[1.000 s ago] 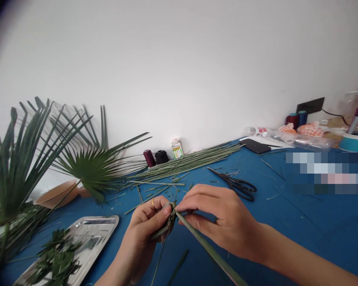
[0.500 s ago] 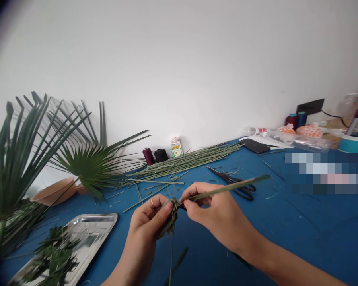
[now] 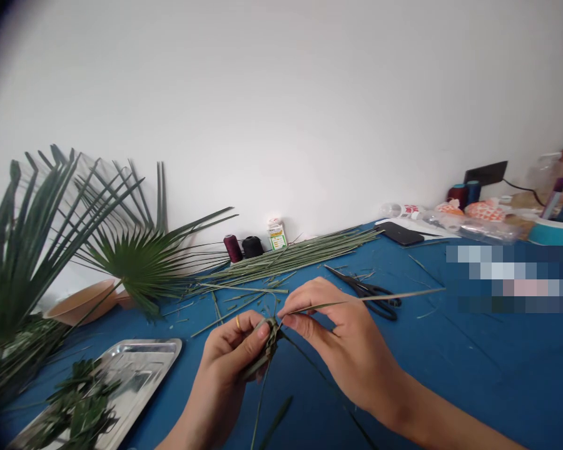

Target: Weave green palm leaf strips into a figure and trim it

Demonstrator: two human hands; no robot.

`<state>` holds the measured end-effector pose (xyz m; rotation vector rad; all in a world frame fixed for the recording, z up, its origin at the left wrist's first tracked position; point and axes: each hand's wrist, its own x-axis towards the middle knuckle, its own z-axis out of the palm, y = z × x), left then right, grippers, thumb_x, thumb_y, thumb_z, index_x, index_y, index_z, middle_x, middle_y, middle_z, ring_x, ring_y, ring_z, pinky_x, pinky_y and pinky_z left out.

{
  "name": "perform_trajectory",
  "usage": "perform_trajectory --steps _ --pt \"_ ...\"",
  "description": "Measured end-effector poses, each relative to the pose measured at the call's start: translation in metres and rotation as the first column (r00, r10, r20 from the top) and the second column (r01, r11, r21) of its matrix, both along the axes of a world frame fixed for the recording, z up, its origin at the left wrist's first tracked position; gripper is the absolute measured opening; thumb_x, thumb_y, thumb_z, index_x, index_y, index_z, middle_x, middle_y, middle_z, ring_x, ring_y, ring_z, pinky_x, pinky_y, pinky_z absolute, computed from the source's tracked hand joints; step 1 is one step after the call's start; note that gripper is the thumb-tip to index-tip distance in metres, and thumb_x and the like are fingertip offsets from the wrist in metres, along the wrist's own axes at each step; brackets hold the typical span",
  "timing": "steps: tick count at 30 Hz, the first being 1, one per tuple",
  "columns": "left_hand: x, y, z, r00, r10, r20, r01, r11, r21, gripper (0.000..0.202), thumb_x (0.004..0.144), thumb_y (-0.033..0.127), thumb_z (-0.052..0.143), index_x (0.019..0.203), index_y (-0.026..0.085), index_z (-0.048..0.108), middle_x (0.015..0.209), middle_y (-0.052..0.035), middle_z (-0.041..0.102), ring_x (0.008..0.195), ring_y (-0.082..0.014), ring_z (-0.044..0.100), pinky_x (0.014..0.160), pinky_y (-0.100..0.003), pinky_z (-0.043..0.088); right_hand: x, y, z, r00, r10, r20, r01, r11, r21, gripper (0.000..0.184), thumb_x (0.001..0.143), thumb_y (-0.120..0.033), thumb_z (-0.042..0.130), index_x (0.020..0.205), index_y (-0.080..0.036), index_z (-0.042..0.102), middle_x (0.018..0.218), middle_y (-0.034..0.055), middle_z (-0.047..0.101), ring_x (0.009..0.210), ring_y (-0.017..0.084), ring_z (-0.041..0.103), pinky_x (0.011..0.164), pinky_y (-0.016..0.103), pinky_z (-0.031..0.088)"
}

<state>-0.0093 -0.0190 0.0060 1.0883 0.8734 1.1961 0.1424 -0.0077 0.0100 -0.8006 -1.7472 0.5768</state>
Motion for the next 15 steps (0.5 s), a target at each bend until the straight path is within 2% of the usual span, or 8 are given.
perform_trajectory --steps 1,3,6,8,11,15 --pt "-0.001 0.000 0.001 1.000 -0.015 -0.009 0.015 1.000 0.004 0.024 0.069 0.028 0.064 0.056 0.012 0.051 0.044 0.0045 0.045 0.039 -0.0038 0.034 0.040 -0.018 0.021 0.001 0.001 0.000 1.000 -0.005 0.031 0.003 0.996 0.086 0.010 0.080 -0.015 0.056 0.078 -0.023 0.061 0.081 -0.0015 0.061 0.083 0.012 0.057 0.075 0.021 0.044" --pt "-0.003 0.001 0.001 0.999 -0.044 -0.031 0.045 0.999 0.016 0.024 0.069 0.028 0.064 0.056 0.012 0.051 0.045 0.0043 0.044 0.040 -0.0043 0.034 0.041 -0.018 0.022 0.004 0.002 0.000 0.996 -0.007 0.091 -0.008 0.988 0.157 0.013 0.080 -0.012 0.055 0.082 -0.024 0.062 0.093 -0.0005 0.061 0.093 0.013 0.055 0.082 0.023 0.042" --pt "-0.006 0.002 0.000 0.992 -0.103 -0.075 0.107 0.993 0.040 0.025 0.069 0.029 0.064 0.056 0.012 0.051 0.047 0.0040 0.043 0.042 -0.0048 0.032 0.042 -0.019 0.021 0.005 0.003 0.004 0.990 0.027 0.135 -0.039 0.995 0.088 0.012 0.080 -0.016 0.054 0.083 -0.024 0.062 0.112 -0.0004 0.057 0.103 0.014 0.053 0.087 0.024 0.042" --pt "-0.009 0.003 0.000 0.982 -0.150 -0.117 0.156 0.986 0.052 0.025 0.070 0.031 0.063 0.058 0.012 0.052 0.049 0.0037 0.043 0.043 -0.0050 0.030 0.042 -0.020 0.020 0.004 0.002 0.007 0.988 0.072 0.138 -0.073 0.997 0.003 0.010 0.081 -0.018 0.054 0.083 -0.024 0.063 0.105 -0.0013 0.062 0.096 0.014 0.057 0.084 0.023 0.045" --pt "-0.012 0.003 0.000 0.960 -0.171 -0.220 0.196 0.976 0.097 0.026 0.073 0.033 0.059 0.059 0.013 0.052 0.050 0.0040 0.039 0.046 -0.0061 0.029 0.043 -0.022 0.020 0.003 0.001 0.012 0.984 0.109 0.140 -0.097 0.991 -0.089 0.010 0.081 -0.020 0.054 0.080 -0.024 0.063 0.078 -0.0038 0.066 0.075 0.011 0.062 0.068 0.018 0.049" --pt "-0.014 0.001 0.000 0.899 -0.145 -0.413 0.233 0.957 0.170 0.030 0.079 0.036 0.051 0.058 0.014 0.049 0.051 0.0048 0.032 0.049 -0.0079 0.027 0.045 -0.023 0.020 0.001 0.000 0.012 0.988 0.073 0.135 -0.060 0.994 -0.095 0.008 0.078 -0.019 0.056 0.076 -0.022 0.063 0.071 -0.0033 0.064 0.068 0.011 0.060 0.062 0.018 0.047"
